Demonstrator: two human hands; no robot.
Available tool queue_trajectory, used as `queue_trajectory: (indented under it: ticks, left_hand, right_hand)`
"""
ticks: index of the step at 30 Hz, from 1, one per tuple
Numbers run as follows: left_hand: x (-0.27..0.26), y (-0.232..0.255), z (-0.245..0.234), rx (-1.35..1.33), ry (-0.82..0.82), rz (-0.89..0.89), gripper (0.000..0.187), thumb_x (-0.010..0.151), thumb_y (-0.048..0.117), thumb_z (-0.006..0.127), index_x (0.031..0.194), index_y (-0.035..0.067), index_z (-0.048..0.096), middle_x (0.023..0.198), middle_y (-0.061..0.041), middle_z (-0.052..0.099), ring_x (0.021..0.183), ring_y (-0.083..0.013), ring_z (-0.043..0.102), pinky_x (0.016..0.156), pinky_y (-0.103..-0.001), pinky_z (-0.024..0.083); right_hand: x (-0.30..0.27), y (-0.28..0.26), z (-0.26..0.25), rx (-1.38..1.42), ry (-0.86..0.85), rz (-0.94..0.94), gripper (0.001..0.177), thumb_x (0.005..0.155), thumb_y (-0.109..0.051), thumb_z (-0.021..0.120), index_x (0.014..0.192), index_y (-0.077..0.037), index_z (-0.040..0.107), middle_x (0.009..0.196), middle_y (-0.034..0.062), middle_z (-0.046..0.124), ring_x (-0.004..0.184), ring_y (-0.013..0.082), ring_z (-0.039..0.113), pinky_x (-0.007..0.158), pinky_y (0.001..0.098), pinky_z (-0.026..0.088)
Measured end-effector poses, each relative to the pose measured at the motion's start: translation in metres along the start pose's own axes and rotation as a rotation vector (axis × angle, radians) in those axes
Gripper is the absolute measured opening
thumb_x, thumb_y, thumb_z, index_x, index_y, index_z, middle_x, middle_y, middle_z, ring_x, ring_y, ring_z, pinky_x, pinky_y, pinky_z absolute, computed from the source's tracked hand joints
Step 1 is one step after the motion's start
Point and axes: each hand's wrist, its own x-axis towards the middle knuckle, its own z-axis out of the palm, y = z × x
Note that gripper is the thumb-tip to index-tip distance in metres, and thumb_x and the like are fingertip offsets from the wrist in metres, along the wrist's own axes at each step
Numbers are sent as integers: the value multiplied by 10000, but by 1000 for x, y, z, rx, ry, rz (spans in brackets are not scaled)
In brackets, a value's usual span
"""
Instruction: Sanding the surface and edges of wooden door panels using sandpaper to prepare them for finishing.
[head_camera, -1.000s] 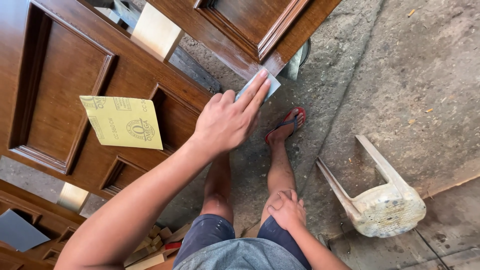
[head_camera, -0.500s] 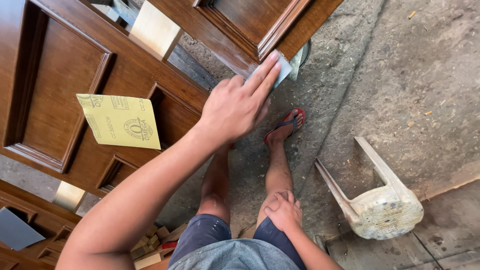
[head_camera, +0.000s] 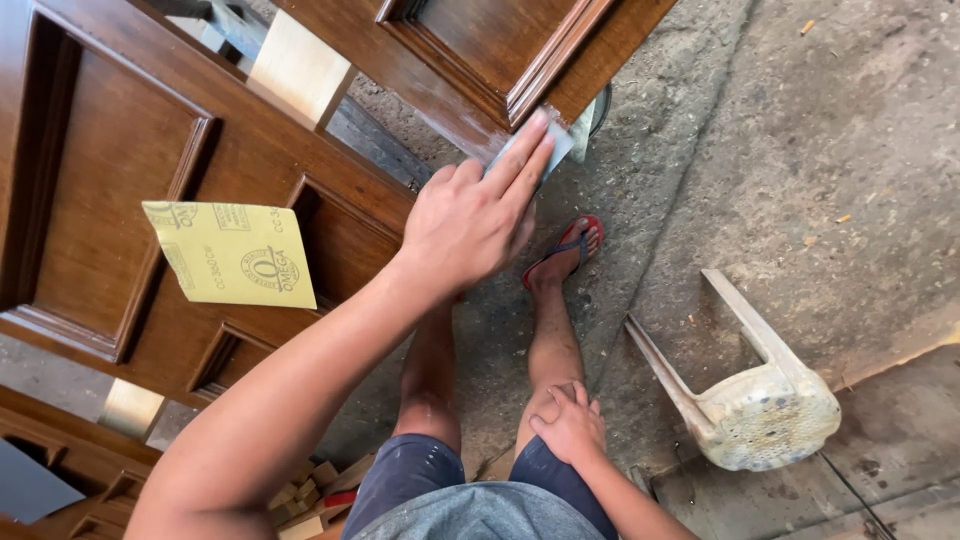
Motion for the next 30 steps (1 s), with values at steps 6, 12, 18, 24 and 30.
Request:
queue_trajectory:
  ticks: [6, 12, 18, 24, 30]
  left_hand:
    - [-56, 36, -15, -66, 17, -35, 603, 945, 393, 535, 1459, 81, 565, 1478, -100, 521, 612, -219, 577, 559, -359, 472]
    - [-60, 75, -8, -594, -172, 81, 492, 786, 340, 624, 1182, 49, 628, 1080, -77, 615, 566, -320, 641, 542, -416, 545]
    - [-13, 59, -25, -927, -271, 25, 559, 798, 284, 699, 1215, -32, 504, 1014, -148, 565, 702, -461, 697, 614, -545, 581]
    - [7, 40, -40, -576, -264, -142, 913, 898, 445, 735, 1586, 98, 246, 852, -111, 622, 677, -337, 661, 553, -471, 548]
    - [-9, 29, -25, -39, -372, -368, 912, 1000, 472, 590, 1688, 237, 42, 586, 13, 675, 391, -193, 591, 367, -371, 456]
  right_hand:
    - [20, 17, -35, 40, 15, -217, 646, 814, -559, 628, 1373, -237, 609, 1406, 46, 567, 1312, 387, 557, 1208, 620, 189]
    - [-88, -39, -194, 345, 687, -1067, 826, 634, -169, 900, 1325, -71, 458, 1436, 197, 579, 1330, 432, 546, 1131, 605, 374]
    - [-70, -35, -253, 77, 581, -1334, 383, 723, -114, 818, 919, -84, 491, 1044, 99, 615, 938, 371, 681, 774, 468, 557]
    - [-56, -28, -281, 39, 407, -1303, 208, 793, -32, 583, 792, -110, 391, 1002, 134, 665, 800, 334, 648, 670, 439, 506]
    - [-41, -8, -304, 82, 727, -1205, 257, 739, -36, 669, 795, -81, 422, 1102, 172, 607, 977, 289, 565, 816, 365, 412]
